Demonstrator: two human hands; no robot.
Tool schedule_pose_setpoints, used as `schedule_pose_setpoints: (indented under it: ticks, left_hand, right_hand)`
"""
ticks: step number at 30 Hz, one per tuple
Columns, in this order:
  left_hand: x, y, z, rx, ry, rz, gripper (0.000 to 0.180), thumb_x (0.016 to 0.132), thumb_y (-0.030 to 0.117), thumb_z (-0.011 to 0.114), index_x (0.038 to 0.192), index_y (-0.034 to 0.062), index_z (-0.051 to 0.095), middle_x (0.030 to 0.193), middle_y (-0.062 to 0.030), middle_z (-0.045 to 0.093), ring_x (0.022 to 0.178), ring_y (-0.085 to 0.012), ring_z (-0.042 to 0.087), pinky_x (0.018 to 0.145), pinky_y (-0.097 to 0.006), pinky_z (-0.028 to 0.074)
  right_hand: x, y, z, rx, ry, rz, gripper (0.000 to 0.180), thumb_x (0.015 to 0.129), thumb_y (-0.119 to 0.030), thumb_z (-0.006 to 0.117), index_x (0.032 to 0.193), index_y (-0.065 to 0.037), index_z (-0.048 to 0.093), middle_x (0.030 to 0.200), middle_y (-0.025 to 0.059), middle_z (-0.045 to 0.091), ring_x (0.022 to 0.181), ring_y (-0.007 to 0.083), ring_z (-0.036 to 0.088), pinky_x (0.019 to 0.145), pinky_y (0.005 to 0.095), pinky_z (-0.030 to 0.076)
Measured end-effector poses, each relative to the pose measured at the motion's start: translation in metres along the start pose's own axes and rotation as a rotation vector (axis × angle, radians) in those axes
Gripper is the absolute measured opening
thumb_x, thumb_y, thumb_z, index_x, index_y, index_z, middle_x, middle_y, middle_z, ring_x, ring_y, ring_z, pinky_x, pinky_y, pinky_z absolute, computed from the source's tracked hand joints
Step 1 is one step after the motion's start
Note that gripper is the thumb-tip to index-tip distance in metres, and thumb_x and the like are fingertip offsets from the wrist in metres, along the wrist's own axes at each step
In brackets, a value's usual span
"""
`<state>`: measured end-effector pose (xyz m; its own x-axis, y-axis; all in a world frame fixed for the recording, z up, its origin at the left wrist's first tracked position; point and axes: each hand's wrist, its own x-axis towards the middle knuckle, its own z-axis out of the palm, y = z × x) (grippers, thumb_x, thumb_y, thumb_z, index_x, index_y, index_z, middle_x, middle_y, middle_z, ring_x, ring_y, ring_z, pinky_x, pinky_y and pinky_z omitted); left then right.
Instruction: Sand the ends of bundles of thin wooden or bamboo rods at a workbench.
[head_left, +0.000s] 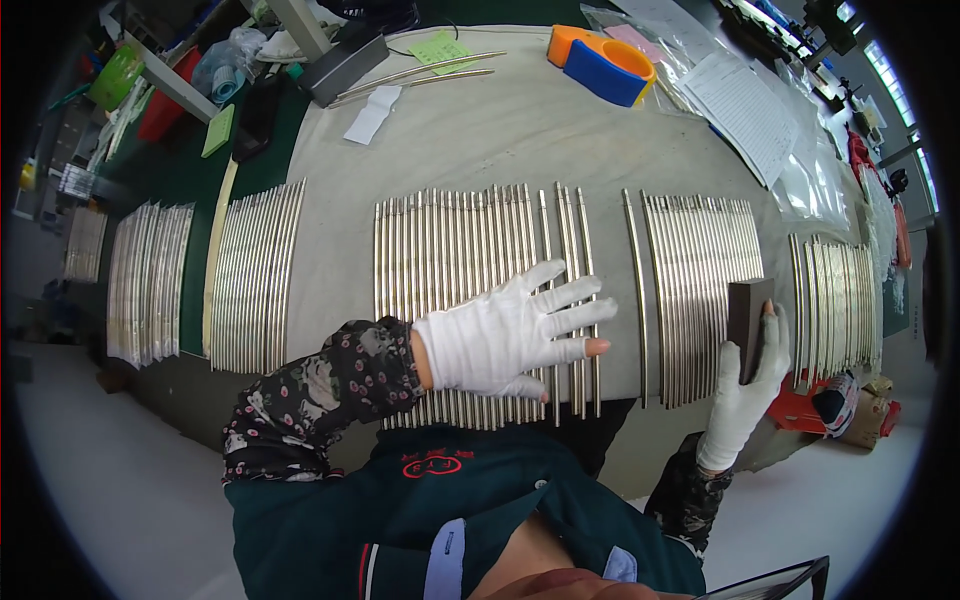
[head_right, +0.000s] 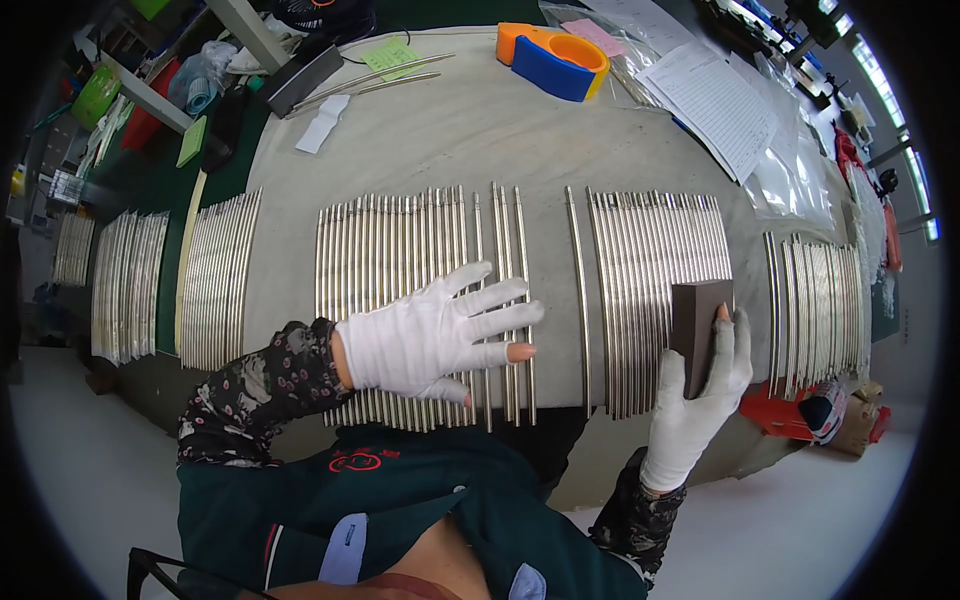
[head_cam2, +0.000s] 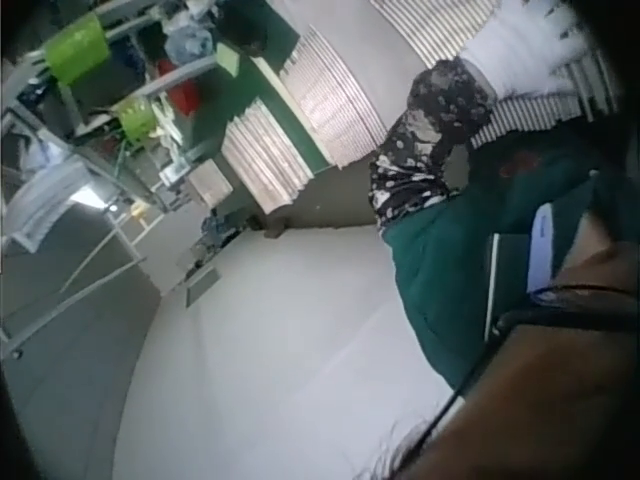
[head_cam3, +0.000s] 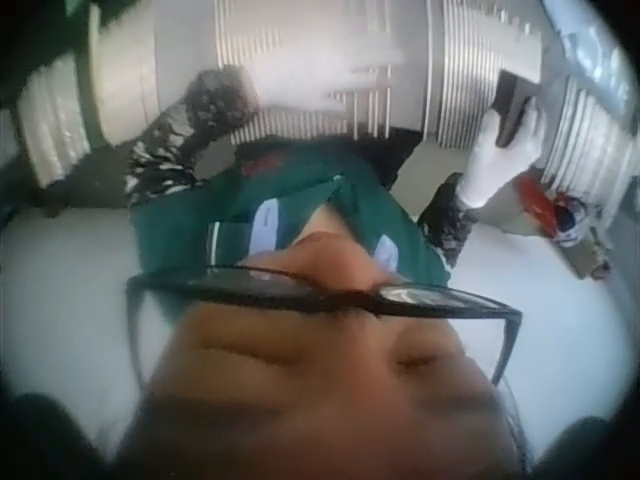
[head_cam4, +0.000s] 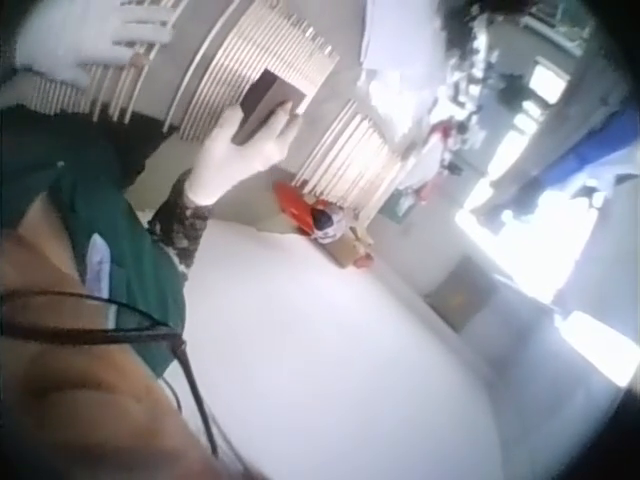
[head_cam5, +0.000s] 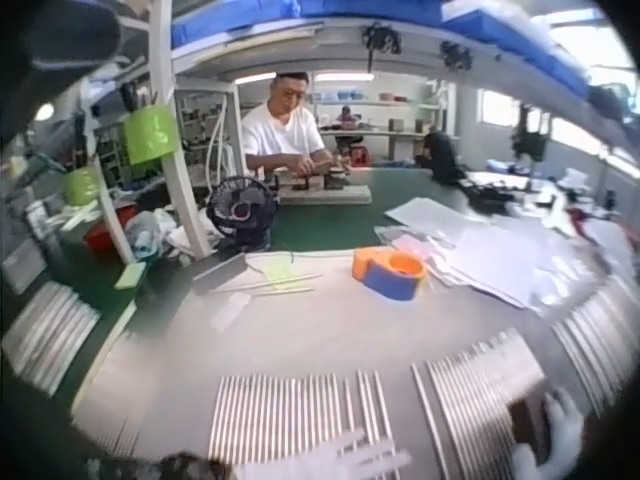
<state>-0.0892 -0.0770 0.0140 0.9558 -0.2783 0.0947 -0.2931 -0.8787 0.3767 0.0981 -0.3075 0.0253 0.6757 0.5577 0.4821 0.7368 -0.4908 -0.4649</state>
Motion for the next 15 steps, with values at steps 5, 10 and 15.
schedule_pose_setpoints:
  ticks: [5, 10, 15]
  left_hand:
    - [0.005, -0.016, 0.016, 0.013, 0.062, 0.041, 0.072, 0.071, 0.047, 0.072, 0.131, 0.0131, 0.05, 0.144, -0.0152, 0.038, 0.136, -0.0337, 0.032, 0.11, -0.054, 0.023]
    - [0.012, -0.011, 0.006, -0.008, 0.01, 0.001, 0.062, 0.073, 0.046, 0.069, 0.119, 0.0069, 0.057, 0.134, -0.0174, 0.045, 0.128, -0.0354, 0.039, 0.109, -0.053, 0.025]
    - [0.008, -0.011, 0.008, -0.159, -0.276, -0.182, 0.058, 0.077, 0.047, 0.064, 0.116, 0.0032, 0.061, 0.125, -0.0192, 0.053, 0.124, -0.0334, 0.044, 0.11, -0.047, 0.026]
  right_hand:
    - [0.023, -0.05, 0.024, -0.082, -0.149, -0.133, 0.058, 0.077, -0.016, 0.066, 0.13, -0.002, 0.051, 0.126, 0.0236, 0.049, 0.11, 0.0389, 0.048, 0.098, 0.0428, 0.038]
    - [0.055, -0.107, 0.081, -0.203, -0.275, -0.256, 0.05, 0.077, -0.023, 0.067, 0.123, -0.004, 0.058, 0.118, 0.0257, 0.054, 0.102, 0.0377, 0.053, 0.089, 0.0445, 0.044]
    - [0.062, -0.137, 0.118, -0.307, -0.357, -0.41, 0.051, 0.076, -0.029, 0.068, 0.122, -0.008, 0.061, 0.115, 0.0244, 0.056, 0.096, 0.035, 0.056, 0.082, 0.0423, 0.047]
